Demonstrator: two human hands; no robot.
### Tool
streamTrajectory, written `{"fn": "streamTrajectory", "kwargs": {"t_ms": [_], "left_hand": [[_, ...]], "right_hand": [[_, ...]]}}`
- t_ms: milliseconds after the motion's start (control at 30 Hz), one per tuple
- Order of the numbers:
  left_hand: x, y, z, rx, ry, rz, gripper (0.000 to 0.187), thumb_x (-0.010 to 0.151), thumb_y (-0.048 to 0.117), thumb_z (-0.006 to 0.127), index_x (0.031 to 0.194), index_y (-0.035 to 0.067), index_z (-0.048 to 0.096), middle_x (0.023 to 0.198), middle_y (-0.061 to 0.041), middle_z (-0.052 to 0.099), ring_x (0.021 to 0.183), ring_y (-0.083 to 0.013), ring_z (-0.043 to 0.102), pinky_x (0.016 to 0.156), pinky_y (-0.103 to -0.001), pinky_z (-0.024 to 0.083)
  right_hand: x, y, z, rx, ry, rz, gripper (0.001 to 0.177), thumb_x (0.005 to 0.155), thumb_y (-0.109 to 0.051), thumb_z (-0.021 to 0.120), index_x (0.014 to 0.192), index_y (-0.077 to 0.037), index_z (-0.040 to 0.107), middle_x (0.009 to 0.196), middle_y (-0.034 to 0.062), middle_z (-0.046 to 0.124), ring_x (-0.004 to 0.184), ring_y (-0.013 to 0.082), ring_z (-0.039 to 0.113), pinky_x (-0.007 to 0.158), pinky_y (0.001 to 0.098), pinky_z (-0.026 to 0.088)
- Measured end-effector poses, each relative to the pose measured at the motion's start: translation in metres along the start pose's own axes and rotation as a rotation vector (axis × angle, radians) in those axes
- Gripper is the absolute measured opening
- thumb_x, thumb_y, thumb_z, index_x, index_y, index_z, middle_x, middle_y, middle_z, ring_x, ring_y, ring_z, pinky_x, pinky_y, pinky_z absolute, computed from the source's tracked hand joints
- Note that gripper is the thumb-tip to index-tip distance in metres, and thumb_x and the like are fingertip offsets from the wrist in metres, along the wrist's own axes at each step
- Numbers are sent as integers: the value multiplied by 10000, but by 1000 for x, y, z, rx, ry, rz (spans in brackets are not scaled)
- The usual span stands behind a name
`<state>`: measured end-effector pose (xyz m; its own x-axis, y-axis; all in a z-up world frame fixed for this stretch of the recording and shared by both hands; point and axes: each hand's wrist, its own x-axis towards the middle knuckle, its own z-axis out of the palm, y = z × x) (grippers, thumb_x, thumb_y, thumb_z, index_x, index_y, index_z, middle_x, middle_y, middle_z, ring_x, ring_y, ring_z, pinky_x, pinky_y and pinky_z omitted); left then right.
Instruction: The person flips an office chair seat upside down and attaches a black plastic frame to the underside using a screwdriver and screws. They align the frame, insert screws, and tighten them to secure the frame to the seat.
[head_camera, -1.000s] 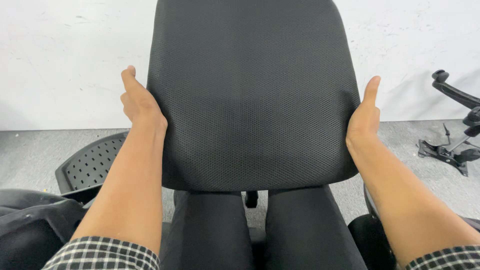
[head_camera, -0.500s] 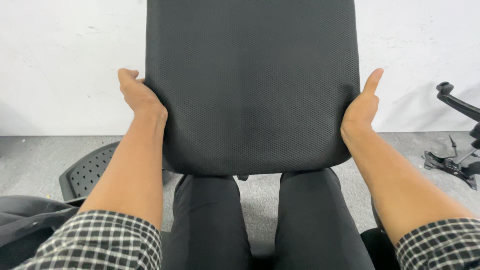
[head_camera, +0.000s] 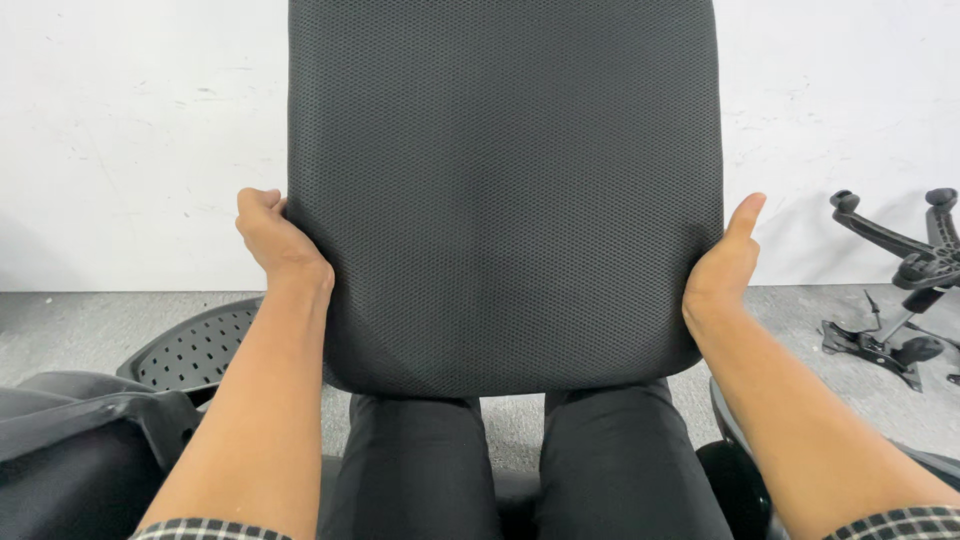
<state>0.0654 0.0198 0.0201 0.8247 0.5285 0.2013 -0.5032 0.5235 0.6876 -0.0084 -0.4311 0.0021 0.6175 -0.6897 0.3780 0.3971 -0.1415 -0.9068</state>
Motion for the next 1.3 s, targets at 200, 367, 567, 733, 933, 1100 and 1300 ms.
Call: {"fn": "streamTrajectory", "kwargs": {"t_ms": [200,367,567,733,933,1100,1300], "left_hand": [[-12,3,-15,-55,-81,110,271,861,249,477,664,139,326,751,-21,377,784,-179,372,729,-362,364],[-31,14,-24,-47,-85,158,311,868,228,451,626,145,276,675,8,305,667,-156,282,617,-346,302],[-56,32,-21,18,-87,208,315,887,232,454,616,119,343,689,31,383,701,-120,349,652,-320,333],[-68,34,-28,0,-79,161,330,893,235,459,618,119,319,685,20,358,703,-136,330,658,-339,317],[-60,26,-28,-34,-88,136,261,889,271,480,705,103,401,791,-26,454,796,-167,412,768,-345,370],[-51,36,-12,-86,-88,12,414,833,381,437,913,-1,577,1040,-156,631,1002,-244,542,978,-357,412],[-34,44,10,-33,-117,11,566,828,435,411,1026,-63,591,1146,-203,621,1090,-281,522,1032,-424,388]], "right_hand": [[-22,-12,-24,52,18,-71,899,997,-724,299,1176,97,619,1233,102,666,1104,178,592,994,310,444],[-39,-21,-39,11,67,-65,870,1030,-697,274,1110,98,616,1144,125,662,1033,208,582,944,341,455],[-56,-26,-54,-101,105,-100,842,1067,-644,266,949,111,619,936,126,648,855,231,561,802,386,462],[-59,-24,-64,-54,91,-85,855,1104,-639,278,931,139,589,928,138,608,840,233,518,770,407,447],[-54,-13,-69,-39,69,-133,873,1063,-692,237,994,78,641,1010,87,679,906,172,581,835,307,472],[-40,-16,-58,90,32,-47,968,1040,-756,206,891,93,646,932,110,681,861,185,579,819,313,489],[-23,-22,-40,114,72,-59,1010,957,-806,193,916,60,711,960,103,727,886,170,626,848,285,512]]}}
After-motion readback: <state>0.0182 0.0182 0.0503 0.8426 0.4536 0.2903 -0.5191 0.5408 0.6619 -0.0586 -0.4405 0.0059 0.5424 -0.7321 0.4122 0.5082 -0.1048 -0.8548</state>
